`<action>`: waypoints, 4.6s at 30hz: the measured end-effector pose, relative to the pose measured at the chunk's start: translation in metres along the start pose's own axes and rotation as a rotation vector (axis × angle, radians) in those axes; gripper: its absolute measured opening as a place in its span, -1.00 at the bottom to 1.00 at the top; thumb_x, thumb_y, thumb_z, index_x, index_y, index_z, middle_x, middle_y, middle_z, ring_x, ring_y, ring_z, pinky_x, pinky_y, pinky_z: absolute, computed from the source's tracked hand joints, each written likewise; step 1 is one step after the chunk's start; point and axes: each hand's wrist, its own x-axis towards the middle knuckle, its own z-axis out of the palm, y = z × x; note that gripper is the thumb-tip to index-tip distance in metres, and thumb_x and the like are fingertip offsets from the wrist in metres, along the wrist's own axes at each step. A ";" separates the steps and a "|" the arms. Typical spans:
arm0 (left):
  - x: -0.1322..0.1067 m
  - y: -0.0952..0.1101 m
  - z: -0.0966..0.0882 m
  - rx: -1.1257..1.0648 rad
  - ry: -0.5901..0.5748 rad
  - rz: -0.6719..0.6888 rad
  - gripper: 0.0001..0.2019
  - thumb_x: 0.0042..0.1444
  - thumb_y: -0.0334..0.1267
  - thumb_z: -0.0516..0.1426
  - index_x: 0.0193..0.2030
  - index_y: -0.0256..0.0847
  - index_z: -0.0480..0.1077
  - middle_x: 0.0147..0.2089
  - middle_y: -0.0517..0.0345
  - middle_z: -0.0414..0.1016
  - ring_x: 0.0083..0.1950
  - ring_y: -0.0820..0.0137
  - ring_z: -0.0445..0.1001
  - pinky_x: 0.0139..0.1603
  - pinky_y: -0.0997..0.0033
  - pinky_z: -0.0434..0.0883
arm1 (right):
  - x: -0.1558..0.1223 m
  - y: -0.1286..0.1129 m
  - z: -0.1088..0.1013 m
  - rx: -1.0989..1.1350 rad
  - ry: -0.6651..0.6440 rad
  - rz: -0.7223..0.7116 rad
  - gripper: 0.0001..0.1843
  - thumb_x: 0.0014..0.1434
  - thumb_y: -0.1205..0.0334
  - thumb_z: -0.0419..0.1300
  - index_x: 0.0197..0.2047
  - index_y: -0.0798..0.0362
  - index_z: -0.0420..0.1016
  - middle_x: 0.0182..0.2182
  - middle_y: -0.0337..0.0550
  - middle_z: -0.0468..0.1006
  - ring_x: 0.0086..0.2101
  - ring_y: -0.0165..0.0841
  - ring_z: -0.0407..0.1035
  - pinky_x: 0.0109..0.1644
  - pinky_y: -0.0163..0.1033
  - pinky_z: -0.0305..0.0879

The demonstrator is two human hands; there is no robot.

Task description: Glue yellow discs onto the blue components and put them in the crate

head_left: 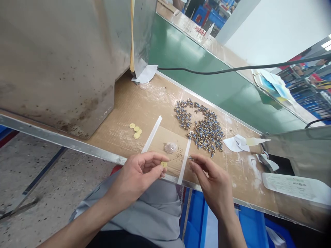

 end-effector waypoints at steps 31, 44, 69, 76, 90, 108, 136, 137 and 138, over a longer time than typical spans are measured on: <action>-0.002 0.001 -0.011 0.013 -0.023 -0.047 -0.72 0.49 -0.11 0.35 0.24 -0.08 0.69 -0.13 0.16 0.78 -0.07 0.28 0.73 0.08 0.31 0.62 | 0.051 -0.024 0.003 -0.154 -0.035 -0.523 -0.76 0.58 0.41 0.34 0.17 -0.10 0.68 -0.03 -0.19 0.80 -0.08 -0.33 0.72 0.10 -0.27 0.63; 0.001 0.002 -0.010 -0.057 -0.008 -0.015 -0.84 0.47 -0.23 0.33 0.13 -0.12 0.65 -0.14 0.13 0.80 -0.09 0.30 0.75 0.05 0.32 0.64 | 0.061 -0.038 -0.003 -0.305 -0.140 -0.538 -0.67 0.65 0.41 0.20 0.30 -0.10 0.64 0.08 -0.07 0.74 0.02 -0.29 0.67 0.11 -0.17 0.58; -0.001 0.001 -0.010 -0.055 -0.016 -0.002 -0.82 0.46 -0.20 0.34 0.12 -0.13 0.68 -0.15 0.10 0.77 -0.11 0.26 0.78 0.02 0.25 0.72 | 0.051 -0.046 0.021 -0.222 0.025 -0.438 -0.74 0.63 0.32 0.28 0.22 -0.10 0.77 0.02 -0.13 0.81 -0.06 -0.30 0.74 0.03 -0.19 0.64; 0.000 0.003 -0.010 -0.052 -0.020 0.007 -0.82 0.47 -0.23 0.34 0.13 -0.13 0.69 -0.13 0.09 0.79 -0.10 0.27 0.78 0.03 0.27 0.71 | 0.051 -0.045 0.021 -0.259 0.025 -0.468 -0.76 0.62 0.35 0.30 0.20 -0.07 0.75 0.02 -0.14 0.81 -0.05 -0.32 0.74 0.06 -0.22 0.63; 0.000 0.000 -0.011 -0.051 -0.023 0.009 -0.84 0.48 -0.28 0.33 0.13 -0.10 0.69 -0.16 0.16 0.77 -0.09 0.30 0.77 0.02 0.31 0.70 | 0.050 -0.044 0.022 -0.279 0.041 -0.484 -0.77 0.60 0.35 0.32 0.19 -0.07 0.76 0.03 -0.16 0.82 -0.04 -0.31 0.74 0.06 -0.23 0.63; -0.001 0.002 -0.011 -0.028 -0.029 0.016 -0.84 0.49 -0.26 0.32 0.13 -0.14 0.68 -0.12 0.11 0.78 -0.09 0.28 0.78 0.02 0.30 0.71 | 0.043 -0.039 0.023 -0.179 0.153 -0.397 -0.79 0.59 0.34 0.33 0.14 -0.05 0.79 0.00 -0.15 0.82 -0.04 -0.30 0.75 0.11 -0.19 0.65; 0.000 -0.003 -0.011 -0.035 -0.031 0.002 -0.82 0.51 -0.31 0.31 0.17 -0.16 0.67 -0.12 0.13 0.82 -0.10 0.34 0.78 0.02 0.37 0.71 | 0.036 -0.034 0.028 -0.168 0.195 -0.373 -0.81 0.58 0.35 0.35 0.13 -0.02 0.80 -0.01 -0.15 0.82 -0.04 -0.33 0.74 0.12 -0.21 0.63; 0.000 -0.003 -0.011 -0.036 -0.029 0.001 -0.82 0.50 -0.32 0.30 0.17 -0.16 0.68 -0.12 0.13 0.83 -0.09 0.34 0.79 0.02 0.38 0.71 | 0.036 -0.034 0.029 -0.171 0.197 -0.374 -0.81 0.58 0.35 0.35 0.13 -0.03 0.79 -0.02 -0.16 0.82 -0.05 -0.33 0.74 0.11 -0.22 0.63; 0.000 -0.003 -0.010 -0.039 -0.028 -0.001 -0.82 0.50 -0.32 0.31 0.16 -0.16 0.68 -0.12 0.13 0.83 -0.09 0.34 0.79 0.01 0.39 0.71 | 0.035 -0.033 0.029 -0.174 0.201 -0.376 -0.81 0.58 0.36 0.35 0.12 -0.03 0.79 -0.03 -0.17 0.82 -0.06 -0.34 0.74 0.09 -0.23 0.63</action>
